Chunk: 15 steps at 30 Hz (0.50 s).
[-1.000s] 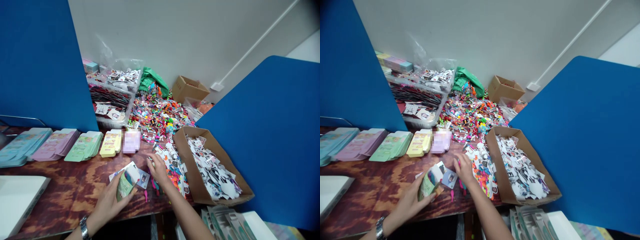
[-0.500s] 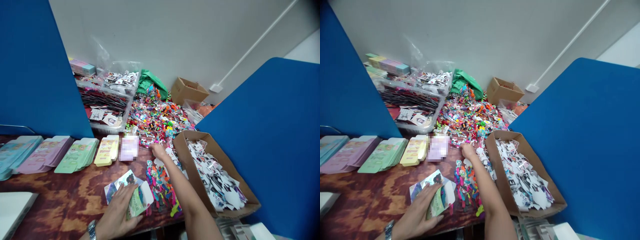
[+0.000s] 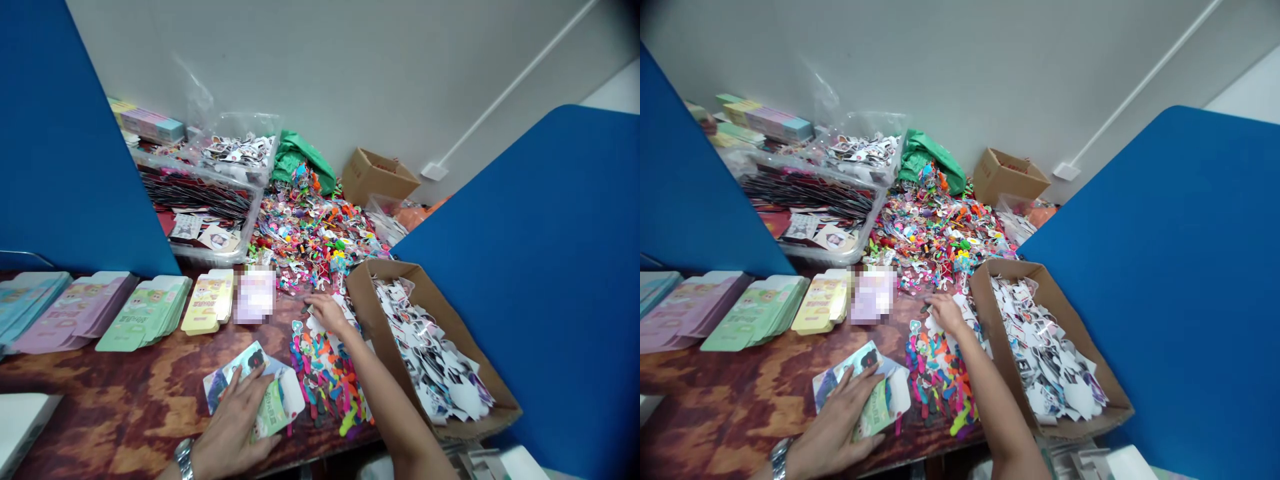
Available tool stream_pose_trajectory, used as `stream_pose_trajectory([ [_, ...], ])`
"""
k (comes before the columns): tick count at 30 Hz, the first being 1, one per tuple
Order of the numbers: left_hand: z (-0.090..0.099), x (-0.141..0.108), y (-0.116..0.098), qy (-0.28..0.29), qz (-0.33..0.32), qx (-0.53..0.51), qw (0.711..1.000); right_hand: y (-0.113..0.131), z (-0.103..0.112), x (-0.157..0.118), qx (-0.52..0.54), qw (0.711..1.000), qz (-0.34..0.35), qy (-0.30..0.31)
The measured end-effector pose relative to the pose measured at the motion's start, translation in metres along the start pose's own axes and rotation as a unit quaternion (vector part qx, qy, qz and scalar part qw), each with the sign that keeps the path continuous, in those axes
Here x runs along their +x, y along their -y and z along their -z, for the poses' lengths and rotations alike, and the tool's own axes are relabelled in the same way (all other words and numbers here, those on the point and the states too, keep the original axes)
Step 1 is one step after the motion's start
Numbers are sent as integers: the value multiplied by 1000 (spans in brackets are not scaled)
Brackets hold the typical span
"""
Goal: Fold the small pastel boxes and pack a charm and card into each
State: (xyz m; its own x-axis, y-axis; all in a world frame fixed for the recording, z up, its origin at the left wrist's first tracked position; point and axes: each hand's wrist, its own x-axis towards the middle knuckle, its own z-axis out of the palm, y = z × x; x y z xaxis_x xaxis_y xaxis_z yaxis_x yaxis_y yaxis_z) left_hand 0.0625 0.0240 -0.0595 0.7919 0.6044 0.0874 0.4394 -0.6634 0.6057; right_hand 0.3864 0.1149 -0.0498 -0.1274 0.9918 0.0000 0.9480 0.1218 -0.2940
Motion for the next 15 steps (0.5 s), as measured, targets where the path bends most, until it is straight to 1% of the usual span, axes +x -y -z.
stream_pose_trajectory([
  [2, 1, -3, 3, -9, 0, 7, 1000, 8, -8, -18, -6, 1000, 7, -5],
  [5, 5, -11, 9, -22, -19, 21, 999, 27, -18, -51, -18, 999, 24, -16],
  [7, 9, -17, 13, -28, -34, 31, 999, 39, -19, -70, -21, 998, 58, -19],
  [9, 14, -22, 17, -34, -46, 40, 998, 47, -15, -81, -9, 996, 91, -13],
  [10, 17, -24, 18, -37, -51, 44, 997, 49, -11, -82, 0, 996, 93, -10],
  [11, 19, -26, 18, -40, -54, 48, 997, 49, -6, -80, 6, 997, 81, -9],
  [13, 22, -26, 15, -45, -55, 56, 996, 43, 4, -65, 1, 1000, 23, -12],
  [15, 23, -21, 10, -49, -54, 61, 995, 31, 11, -41, -20, 999, -42, -21],
])
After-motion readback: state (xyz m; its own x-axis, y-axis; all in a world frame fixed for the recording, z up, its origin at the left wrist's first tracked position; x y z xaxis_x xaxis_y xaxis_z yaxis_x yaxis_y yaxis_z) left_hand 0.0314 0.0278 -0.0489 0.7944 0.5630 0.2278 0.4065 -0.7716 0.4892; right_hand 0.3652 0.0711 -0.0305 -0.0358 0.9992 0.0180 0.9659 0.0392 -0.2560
